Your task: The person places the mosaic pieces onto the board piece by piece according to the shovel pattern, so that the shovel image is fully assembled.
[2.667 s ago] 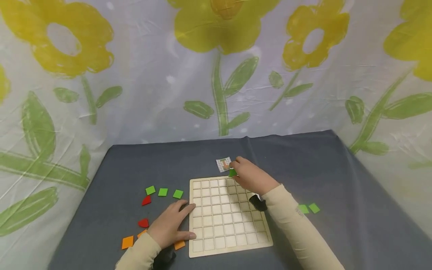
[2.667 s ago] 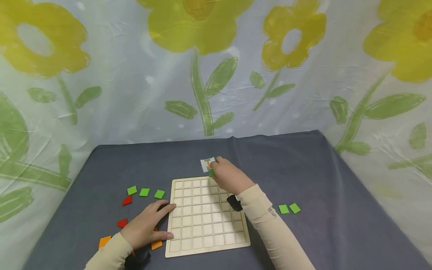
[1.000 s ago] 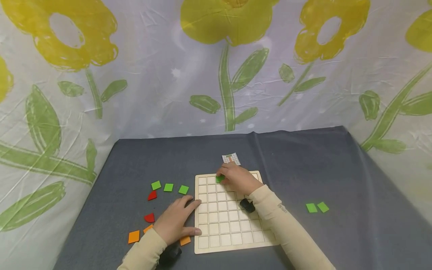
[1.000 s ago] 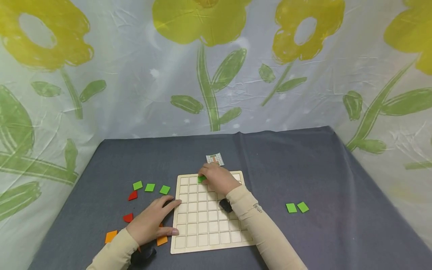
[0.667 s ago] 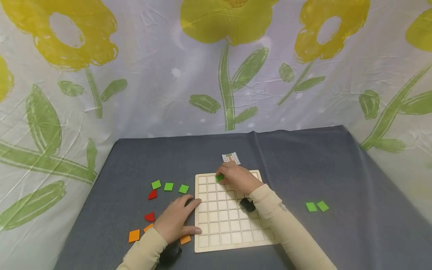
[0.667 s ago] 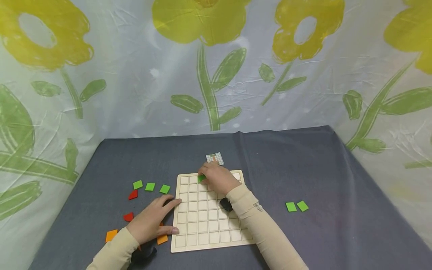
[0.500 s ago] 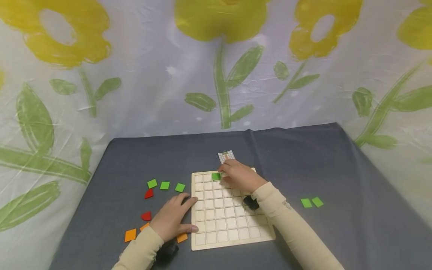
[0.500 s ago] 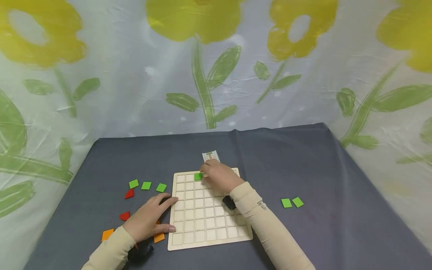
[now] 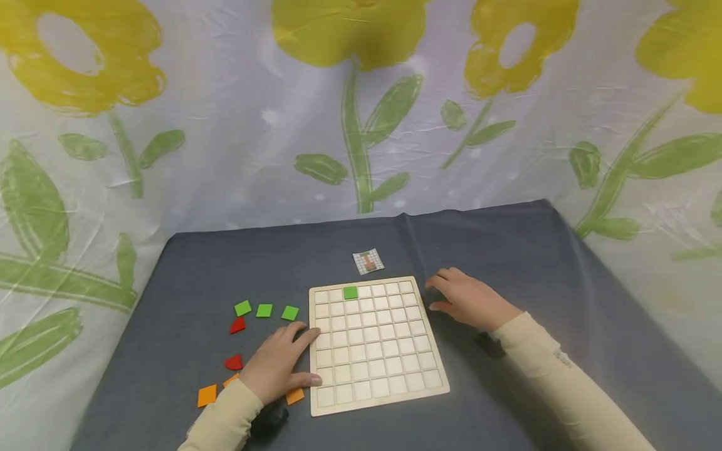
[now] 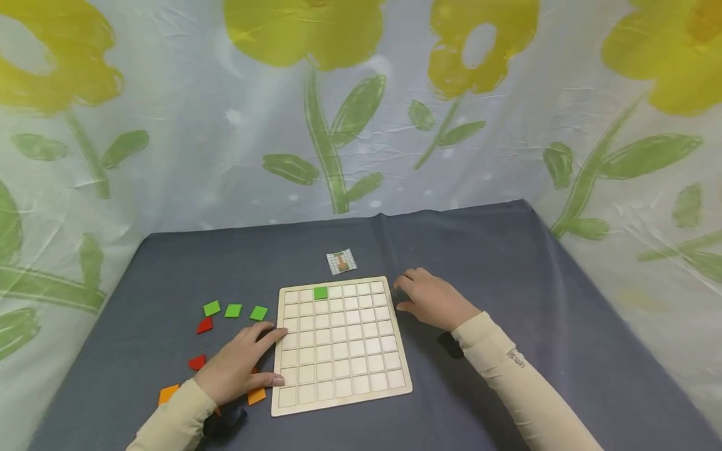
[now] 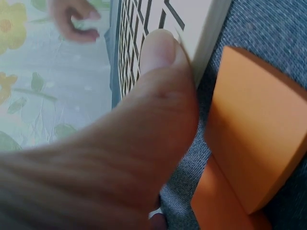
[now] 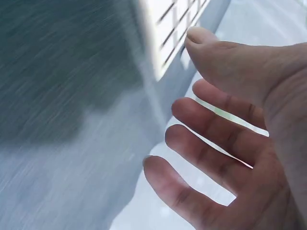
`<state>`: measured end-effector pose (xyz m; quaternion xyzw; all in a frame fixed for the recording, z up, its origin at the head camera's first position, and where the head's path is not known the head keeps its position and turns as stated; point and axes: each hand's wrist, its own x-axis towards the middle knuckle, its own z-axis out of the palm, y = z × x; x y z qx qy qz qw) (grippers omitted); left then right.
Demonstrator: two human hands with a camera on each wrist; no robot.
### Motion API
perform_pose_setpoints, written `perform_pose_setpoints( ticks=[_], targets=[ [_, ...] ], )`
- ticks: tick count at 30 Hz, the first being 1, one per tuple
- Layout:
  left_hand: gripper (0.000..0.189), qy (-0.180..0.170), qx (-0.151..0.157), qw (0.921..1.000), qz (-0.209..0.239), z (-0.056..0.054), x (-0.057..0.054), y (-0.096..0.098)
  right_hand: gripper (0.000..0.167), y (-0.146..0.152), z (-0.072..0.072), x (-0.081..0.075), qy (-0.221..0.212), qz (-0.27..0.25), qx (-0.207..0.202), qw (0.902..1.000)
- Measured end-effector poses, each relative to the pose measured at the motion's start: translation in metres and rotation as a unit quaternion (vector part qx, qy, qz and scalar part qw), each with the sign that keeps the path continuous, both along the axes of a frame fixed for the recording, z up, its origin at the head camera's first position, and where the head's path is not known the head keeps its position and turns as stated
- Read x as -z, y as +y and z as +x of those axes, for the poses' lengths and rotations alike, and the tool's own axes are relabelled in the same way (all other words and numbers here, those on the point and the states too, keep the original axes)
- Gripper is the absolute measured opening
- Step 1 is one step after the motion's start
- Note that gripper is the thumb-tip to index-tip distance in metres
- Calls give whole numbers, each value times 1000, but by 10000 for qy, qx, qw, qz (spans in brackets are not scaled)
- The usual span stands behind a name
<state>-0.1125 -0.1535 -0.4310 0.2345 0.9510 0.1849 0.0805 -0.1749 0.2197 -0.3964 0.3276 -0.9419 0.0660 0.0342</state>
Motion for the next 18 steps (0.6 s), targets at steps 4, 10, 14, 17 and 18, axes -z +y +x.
perform_pose_setpoints(
  ticks=[4,10,14,17,18],
  targets=[
    [81,137,76,9999,-10,0,-1,0,39,32,11,3,75,80,239,9997],
    [80,307,102,9995,-42,-2,1,-1,37,71,23,5,-147,24,658,9977],
    [80,244,80,9997,-27,-1,3,-2,37,93,32,7,-251,-50,813,9964],
    [81,178,47,9998,-27,0,3,-1,35,107,37,9,-176,-87,799,9966],
    [81,163,31,9999,-43,1,3,-1,35,110,38,10,-159,-102,782,9968]
  ],
)
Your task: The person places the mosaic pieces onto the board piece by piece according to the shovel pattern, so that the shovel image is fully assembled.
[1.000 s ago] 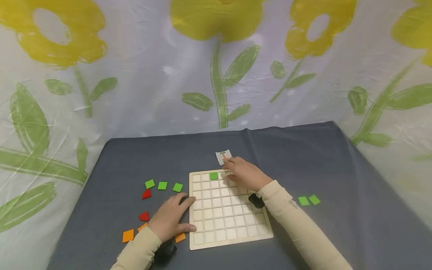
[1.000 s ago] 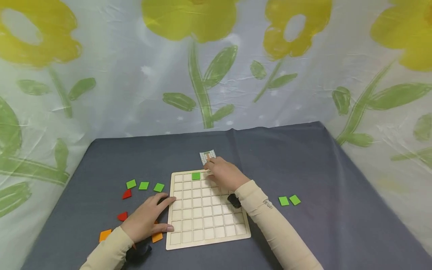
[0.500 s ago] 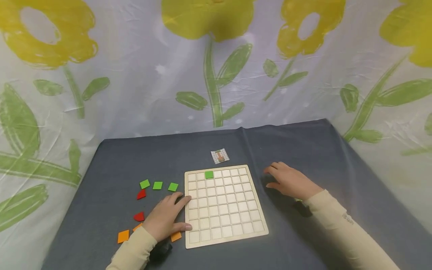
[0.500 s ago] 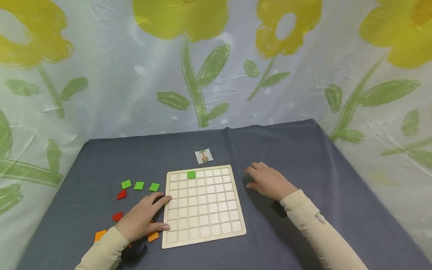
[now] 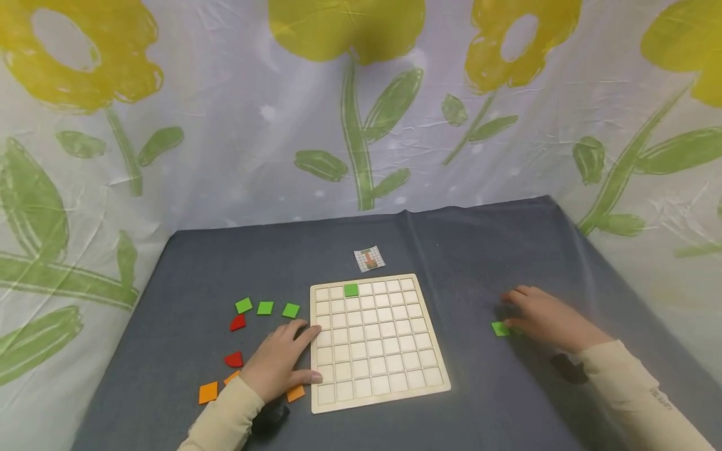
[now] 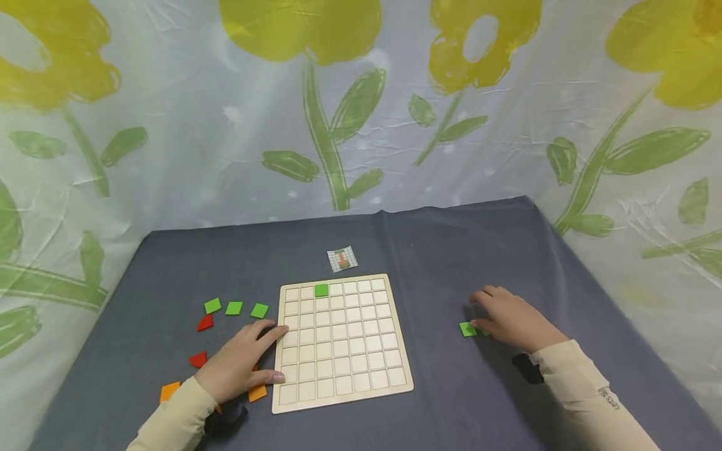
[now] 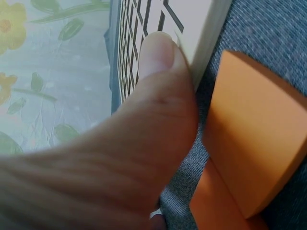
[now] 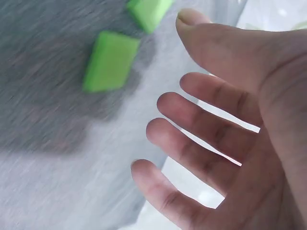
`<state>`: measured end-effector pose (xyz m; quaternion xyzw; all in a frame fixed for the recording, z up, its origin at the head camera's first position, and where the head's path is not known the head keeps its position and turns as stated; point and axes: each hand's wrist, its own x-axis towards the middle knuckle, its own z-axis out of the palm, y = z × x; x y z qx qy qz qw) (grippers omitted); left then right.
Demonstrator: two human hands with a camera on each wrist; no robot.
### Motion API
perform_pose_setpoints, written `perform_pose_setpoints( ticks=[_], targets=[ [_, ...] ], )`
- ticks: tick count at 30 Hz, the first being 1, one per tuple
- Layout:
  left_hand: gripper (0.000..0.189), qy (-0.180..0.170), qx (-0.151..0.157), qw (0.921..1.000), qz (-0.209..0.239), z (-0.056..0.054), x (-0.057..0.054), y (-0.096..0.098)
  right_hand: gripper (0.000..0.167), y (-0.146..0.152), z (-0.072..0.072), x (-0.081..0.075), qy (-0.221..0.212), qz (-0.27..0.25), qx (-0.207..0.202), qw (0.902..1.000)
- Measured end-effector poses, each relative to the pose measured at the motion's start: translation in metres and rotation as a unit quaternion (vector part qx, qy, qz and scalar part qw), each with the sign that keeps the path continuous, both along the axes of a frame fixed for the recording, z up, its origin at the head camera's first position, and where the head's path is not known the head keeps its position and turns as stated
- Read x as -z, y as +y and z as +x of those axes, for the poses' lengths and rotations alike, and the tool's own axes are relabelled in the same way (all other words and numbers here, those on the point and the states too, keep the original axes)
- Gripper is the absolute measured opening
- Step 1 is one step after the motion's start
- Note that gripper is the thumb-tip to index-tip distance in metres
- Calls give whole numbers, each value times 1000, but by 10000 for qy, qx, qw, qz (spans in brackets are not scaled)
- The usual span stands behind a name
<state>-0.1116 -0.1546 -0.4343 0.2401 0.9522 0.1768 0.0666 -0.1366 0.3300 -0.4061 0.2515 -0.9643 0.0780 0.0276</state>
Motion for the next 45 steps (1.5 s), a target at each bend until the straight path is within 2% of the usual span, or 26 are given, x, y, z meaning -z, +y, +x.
perform_pose_setpoints(
  ticks=[5,12,15,25,29,40,45],
  targets=[
    [82,-1,-77,10000,-50,1,0,0,31,11,6,2,9,-157,-105,9998],
    [83,-53,-133,9998,-153,2,1,0,36,17,13,7,-510,-293,-59,9982],
    [83,-22,-121,9998,-149,2,1,0,34,16,15,9,-575,-299,2,9979],
    [82,19,40,10000,-41,1,3,-2,23,18,16,12,-378,-262,-3,9989],
    [83,25,33,10000,-90,0,3,-2,21,20,15,16,-124,-427,-241,9987],
    [81,111,115,9998,-122,-1,1,-1,34,22,9,25,572,-663,-854,9925],
    [80,96,123,9998,-94,0,0,0,35,21,6,28,729,-802,-927,9898]
  ],
)
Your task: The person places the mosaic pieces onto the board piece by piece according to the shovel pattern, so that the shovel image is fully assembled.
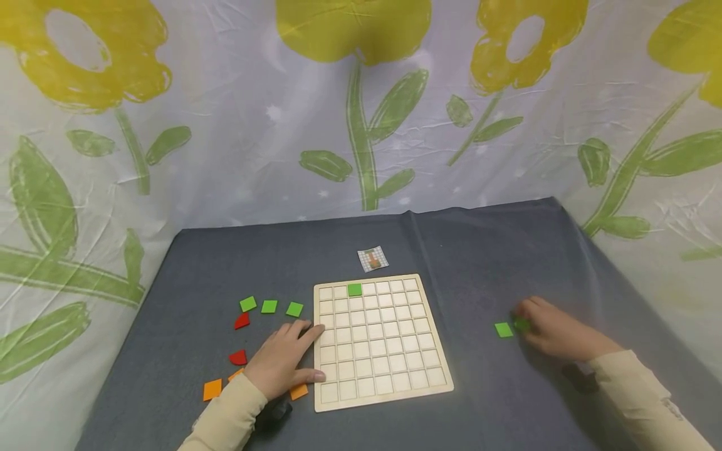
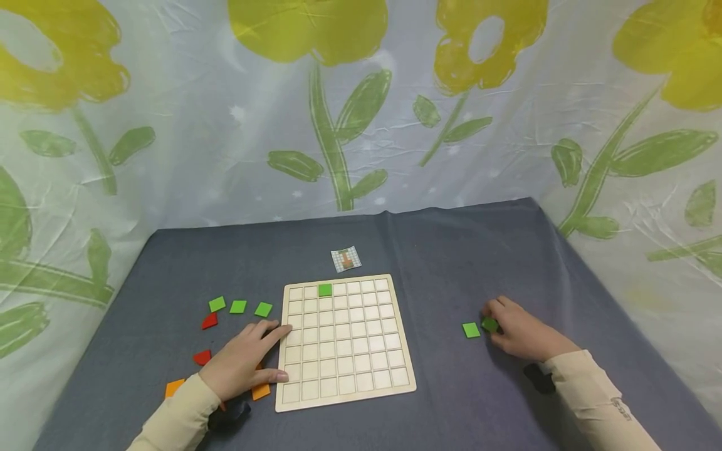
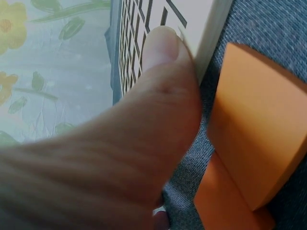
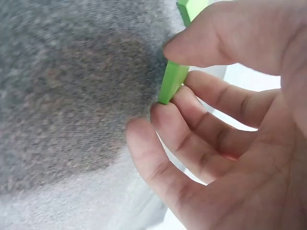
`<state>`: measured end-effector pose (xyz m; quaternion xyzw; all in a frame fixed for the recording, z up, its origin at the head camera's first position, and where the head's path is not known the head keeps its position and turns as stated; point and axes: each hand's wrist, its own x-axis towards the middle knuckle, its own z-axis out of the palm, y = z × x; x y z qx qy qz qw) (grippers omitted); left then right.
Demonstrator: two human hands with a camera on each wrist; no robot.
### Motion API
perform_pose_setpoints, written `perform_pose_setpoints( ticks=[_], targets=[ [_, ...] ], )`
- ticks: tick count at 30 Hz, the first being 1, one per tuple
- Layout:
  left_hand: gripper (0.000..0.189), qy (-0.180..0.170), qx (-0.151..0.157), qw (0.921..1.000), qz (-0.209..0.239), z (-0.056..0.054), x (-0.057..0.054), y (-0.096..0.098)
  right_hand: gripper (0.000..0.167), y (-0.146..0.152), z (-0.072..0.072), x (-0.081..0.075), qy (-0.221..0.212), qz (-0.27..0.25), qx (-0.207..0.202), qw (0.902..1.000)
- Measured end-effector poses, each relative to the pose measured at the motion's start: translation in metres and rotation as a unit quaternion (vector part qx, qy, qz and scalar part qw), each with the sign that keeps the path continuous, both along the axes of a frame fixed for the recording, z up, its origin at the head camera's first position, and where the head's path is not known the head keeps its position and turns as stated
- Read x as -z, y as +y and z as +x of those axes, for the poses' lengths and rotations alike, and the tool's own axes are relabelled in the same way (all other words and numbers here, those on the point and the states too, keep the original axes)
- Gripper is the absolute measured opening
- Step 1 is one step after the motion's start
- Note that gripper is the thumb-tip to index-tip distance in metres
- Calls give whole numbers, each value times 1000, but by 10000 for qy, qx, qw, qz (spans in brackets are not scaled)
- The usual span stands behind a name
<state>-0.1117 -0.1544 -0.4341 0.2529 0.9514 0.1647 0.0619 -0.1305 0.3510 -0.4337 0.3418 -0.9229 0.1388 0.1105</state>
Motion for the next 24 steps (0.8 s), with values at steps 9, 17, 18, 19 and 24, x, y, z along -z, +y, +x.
perform_pose_setpoints(
  ticks=[9,17,18,19,24],
  targets=[
    [81,-9,-66,10000,-28,1,0,1,35,-6,-10,-7,207,124,213,9995],
    [81,-24,-95,9999,-56,1,0,1,33,-17,-22,-19,251,43,96,9996],
    [81,-22,-96,9999,-55,1,0,1,33,-19,-24,-20,253,32,69,9997],
    [81,-15,-93,9999,-56,1,0,1,32,-21,-25,-21,242,9,36,9997],
    [81,28,-58,10000,-6,1,0,1,32,-29,-32,-28,316,-22,-104,9994]
  ],
)
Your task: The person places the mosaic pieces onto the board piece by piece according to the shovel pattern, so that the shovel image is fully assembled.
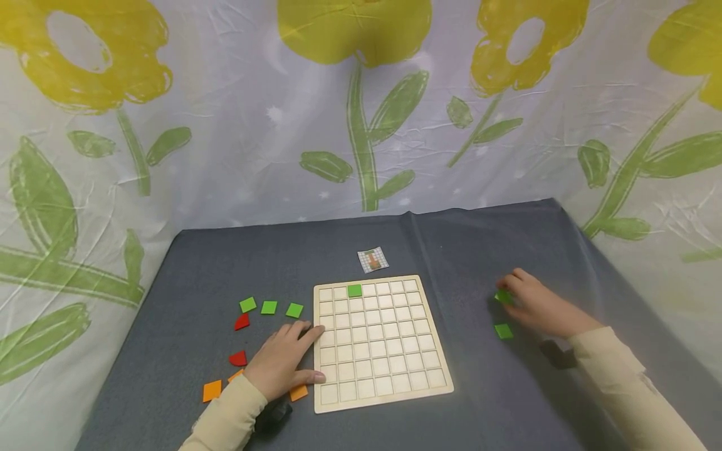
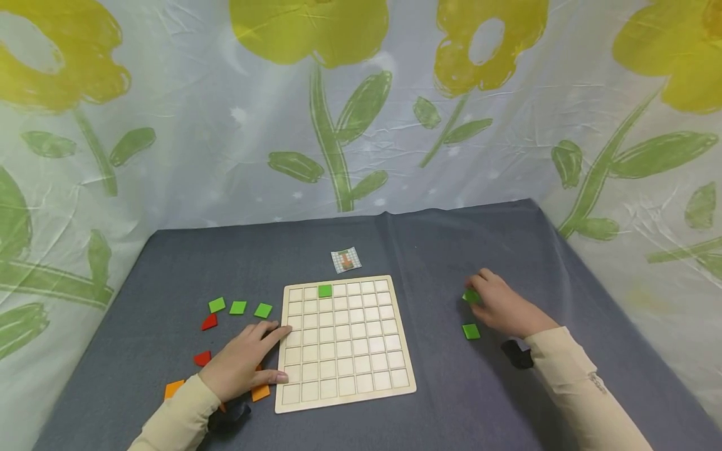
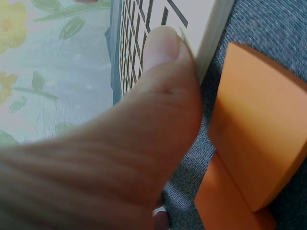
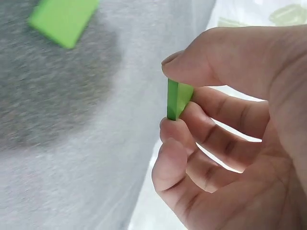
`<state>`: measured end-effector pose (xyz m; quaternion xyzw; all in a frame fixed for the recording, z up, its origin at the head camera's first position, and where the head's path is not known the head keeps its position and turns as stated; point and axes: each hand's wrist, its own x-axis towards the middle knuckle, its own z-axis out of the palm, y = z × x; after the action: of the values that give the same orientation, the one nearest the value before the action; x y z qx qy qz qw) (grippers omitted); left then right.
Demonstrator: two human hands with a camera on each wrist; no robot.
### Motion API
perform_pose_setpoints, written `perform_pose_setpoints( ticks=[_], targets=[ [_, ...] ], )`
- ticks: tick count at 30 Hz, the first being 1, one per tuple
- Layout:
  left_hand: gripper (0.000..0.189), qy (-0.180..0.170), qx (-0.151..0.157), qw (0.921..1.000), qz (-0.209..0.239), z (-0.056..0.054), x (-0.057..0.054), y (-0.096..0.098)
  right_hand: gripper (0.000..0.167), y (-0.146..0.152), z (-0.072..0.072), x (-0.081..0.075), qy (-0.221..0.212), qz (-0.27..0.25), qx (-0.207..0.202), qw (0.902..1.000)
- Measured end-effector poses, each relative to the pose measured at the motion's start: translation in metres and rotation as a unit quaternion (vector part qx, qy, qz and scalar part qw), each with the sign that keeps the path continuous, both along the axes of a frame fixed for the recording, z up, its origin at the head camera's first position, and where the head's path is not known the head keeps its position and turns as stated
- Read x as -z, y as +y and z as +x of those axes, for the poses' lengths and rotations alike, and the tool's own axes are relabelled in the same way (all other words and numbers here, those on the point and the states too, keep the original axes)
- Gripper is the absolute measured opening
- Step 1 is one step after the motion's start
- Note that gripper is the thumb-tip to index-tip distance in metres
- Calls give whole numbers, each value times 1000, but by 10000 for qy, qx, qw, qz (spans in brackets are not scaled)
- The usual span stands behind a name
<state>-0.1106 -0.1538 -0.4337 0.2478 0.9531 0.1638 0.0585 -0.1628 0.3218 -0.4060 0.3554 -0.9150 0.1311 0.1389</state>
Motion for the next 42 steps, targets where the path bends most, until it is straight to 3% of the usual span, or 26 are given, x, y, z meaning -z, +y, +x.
perform_pose_setpoints(
  ticks=[15,21,42],
  targets=[
    [83,-11,69,10000,40,-1,3,-4,29,-38,-20,-29,-659,92,110,9977],
    [83,-85,26,9999,48,-1,2,-4,28,-54,-27,-38,-1209,239,293,9920],
    [82,-235,43,9996,158,-2,2,-4,36,-111,-51,-48,-1708,201,-57,9851]
  ],
)
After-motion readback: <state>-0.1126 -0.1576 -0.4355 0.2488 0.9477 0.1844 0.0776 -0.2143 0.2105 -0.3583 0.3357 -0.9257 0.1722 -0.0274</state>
